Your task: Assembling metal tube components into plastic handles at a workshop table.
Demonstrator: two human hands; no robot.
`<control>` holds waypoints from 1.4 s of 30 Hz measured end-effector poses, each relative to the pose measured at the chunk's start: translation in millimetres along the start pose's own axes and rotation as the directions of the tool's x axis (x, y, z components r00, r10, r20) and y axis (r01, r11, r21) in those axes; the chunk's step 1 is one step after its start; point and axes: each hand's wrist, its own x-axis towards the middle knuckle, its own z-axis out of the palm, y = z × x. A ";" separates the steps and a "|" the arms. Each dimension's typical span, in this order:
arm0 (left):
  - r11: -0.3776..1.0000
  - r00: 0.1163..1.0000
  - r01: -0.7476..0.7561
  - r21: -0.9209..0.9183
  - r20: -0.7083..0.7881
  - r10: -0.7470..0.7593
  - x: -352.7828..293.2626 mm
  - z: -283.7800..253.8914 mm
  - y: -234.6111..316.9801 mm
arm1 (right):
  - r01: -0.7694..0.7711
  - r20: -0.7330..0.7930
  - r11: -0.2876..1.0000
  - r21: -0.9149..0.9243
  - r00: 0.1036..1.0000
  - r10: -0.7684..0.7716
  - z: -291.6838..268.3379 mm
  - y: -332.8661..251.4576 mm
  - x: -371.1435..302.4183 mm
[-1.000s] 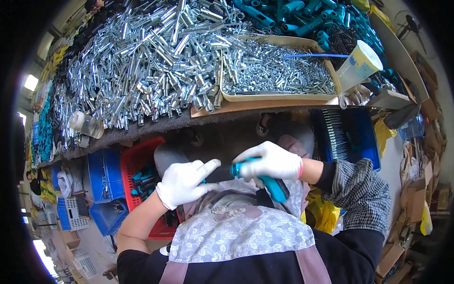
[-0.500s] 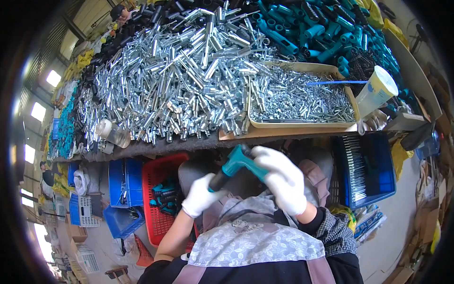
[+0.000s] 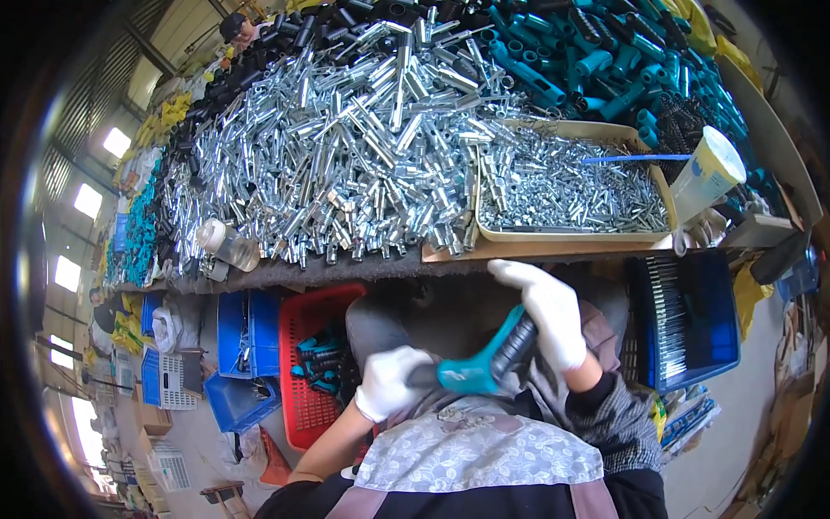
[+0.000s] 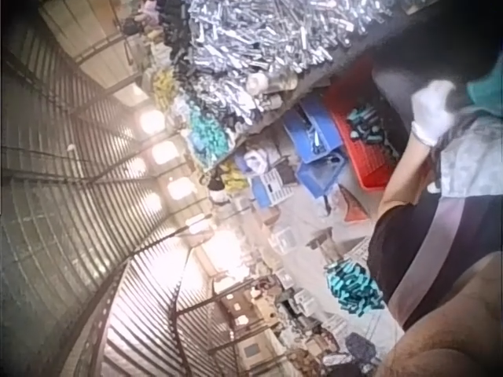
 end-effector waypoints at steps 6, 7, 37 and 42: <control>0.997 0.988 -0.037 0.065 0.155 0.026 -4.6 17.5 -4.4 | 0.252 0.308 0.963 0.091 0.913 -0.268 8.8 -5.0 -2.1; 0.993 0.990 -0.094 -0.070 0.096 0.100 -0.2 16.9 -4.5 | 0.057 0.206 0.978 0.201 0.973 -0.099 -2.9 -6.6 1.8; 0.671 0.818 -0.575 0.468 0.301 0.490 148.6 -32.7 62.5 | -0.387 0.552 0.893 0.229 0.808 0.208 5.3 56.2 -27.6; 0.892 0.963 -0.227 0.391 -0.046 0.265 215.6 -41.8 33.1 | -0.443 0.346 0.742 0.503 0.890 0.296 -14.2 11.0 -22.0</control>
